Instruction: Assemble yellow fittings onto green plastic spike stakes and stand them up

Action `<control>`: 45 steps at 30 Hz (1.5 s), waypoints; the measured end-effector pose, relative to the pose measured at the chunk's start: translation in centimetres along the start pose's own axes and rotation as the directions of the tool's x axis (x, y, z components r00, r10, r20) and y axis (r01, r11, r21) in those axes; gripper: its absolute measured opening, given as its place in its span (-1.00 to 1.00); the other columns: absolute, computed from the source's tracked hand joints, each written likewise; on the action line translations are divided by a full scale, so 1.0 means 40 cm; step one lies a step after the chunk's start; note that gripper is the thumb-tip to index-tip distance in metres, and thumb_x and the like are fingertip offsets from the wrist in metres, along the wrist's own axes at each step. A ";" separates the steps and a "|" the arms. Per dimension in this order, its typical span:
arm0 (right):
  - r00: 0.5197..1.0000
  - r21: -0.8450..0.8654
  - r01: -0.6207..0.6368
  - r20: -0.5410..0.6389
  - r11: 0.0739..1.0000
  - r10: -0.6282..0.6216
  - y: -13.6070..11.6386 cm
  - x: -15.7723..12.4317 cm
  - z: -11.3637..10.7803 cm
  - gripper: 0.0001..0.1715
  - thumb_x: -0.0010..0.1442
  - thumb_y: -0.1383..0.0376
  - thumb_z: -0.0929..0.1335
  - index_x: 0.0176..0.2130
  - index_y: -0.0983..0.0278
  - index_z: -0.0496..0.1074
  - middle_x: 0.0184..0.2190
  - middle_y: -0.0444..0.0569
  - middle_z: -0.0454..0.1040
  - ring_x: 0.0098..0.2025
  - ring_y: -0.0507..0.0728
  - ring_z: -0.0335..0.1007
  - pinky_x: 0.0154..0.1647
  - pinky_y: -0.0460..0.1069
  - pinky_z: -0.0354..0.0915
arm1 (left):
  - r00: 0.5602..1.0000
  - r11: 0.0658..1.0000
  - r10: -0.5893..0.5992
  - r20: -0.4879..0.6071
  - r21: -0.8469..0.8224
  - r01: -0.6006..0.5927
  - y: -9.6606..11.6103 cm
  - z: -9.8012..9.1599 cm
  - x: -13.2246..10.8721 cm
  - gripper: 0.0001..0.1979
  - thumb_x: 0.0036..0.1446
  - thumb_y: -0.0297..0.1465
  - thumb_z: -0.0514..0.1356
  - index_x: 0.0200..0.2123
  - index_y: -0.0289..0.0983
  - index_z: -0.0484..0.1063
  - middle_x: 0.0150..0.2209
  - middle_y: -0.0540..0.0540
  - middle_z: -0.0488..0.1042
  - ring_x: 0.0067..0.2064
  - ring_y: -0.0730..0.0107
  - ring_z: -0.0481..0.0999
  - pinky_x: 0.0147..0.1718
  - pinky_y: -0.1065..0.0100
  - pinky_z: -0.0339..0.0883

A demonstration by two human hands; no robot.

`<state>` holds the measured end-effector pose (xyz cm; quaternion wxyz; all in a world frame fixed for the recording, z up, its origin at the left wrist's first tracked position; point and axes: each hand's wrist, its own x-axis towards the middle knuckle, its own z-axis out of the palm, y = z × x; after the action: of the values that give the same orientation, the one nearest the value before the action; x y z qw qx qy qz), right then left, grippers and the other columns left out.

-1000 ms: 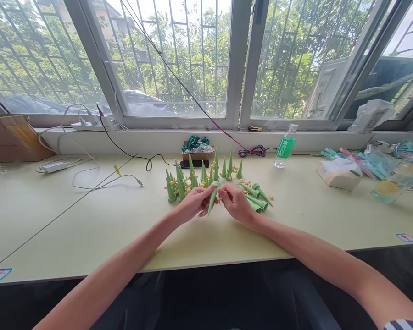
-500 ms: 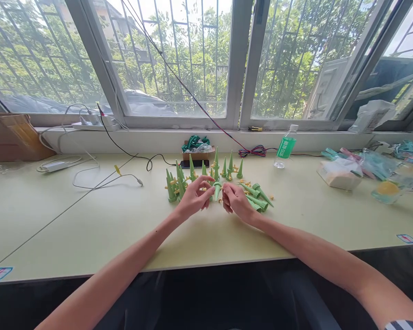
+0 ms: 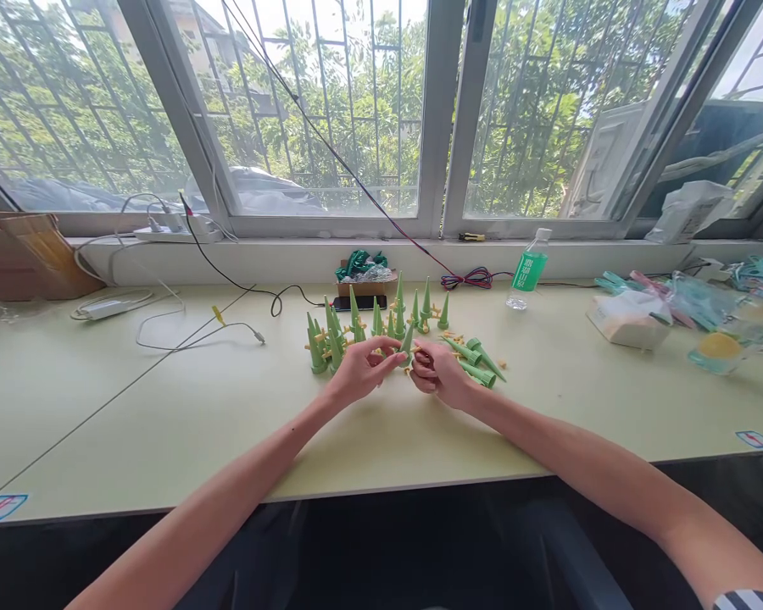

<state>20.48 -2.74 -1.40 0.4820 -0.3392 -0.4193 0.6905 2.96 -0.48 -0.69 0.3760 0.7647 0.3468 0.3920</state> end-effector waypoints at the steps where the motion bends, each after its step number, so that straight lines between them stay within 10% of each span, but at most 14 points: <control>1: 1.000 0.001 -0.019 0.013 1.000 0.019 0.000 -0.001 0.000 -0.49 0.26 0.13 0.22 -0.60 0.19 -0.10 -0.80 -0.30 -0.09 -0.77 -0.07 -0.17 -0.74 -0.11 -0.25 | 1.000 1.000 0.005 -0.007 0.016 -0.005 -0.002 0.000 0.001 -0.63 0.10 -0.09 0.22 -0.23 -0.29 0.43 -0.44 -0.01 0.38 -0.62 0.59 0.26 -0.69 0.49 0.12; 8: 0.984 -0.016 -0.134 0.120 0.991 0.135 0.008 -0.007 0.001 -0.53 0.27 0.13 0.21 -0.58 0.21 -0.02 -0.78 -0.30 -0.10 -0.75 -0.07 -0.20 -0.71 -0.11 -0.28 | 0.996 0.983 0.080 0.033 0.161 -0.084 0.000 -0.005 0.001 -0.61 0.10 -0.12 0.23 -0.53 -0.28 0.23 -0.69 0.12 0.16 -0.66 0.60 0.16 -0.65 0.49 0.05; 21: 0.947 -0.133 -0.150 0.266 0.980 0.181 0.004 -0.010 -0.015 -0.60 0.23 0.06 0.29 -0.47 0.24 0.12 -0.70 -0.31 0.00 -0.70 -0.08 -0.14 -0.70 -0.15 -0.15 | 0.994 0.998 0.049 0.103 0.040 -0.053 -0.006 -0.019 -0.002 -0.64 0.10 -0.15 0.24 -0.51 -0.31 0.29 -0.63 0.11 0.17 -0.66 0.63 0.23 -0.70 0.54 0.05; 45: 0.962 -0.376 0.248 0.208 0.893 -0.180 0.045 -0.012 -0.001 -0.55 0.25 -0.02 0.27 -0.47 0.23 0.14 -0.66 -0.29 0.00 -0.68 -0.09 -0.14 -0.72 -0.13 -0.10 | 0.994 0.992 -0.013 0.110 -0.124 0.026 -0.016 -0.022 0.007 -0.61 0.04 -0.10 0.29 -0.47 -0.36 0.46 -0.39 0.01 0.25 -0.66 0.62 0.41 -0.76 0.53 0.25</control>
<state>19.97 -3.52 -3.03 0.4390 -0.3227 -0.6248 0.5592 2.17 0.32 -0.79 0.4453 0.7565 0.3080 0.3667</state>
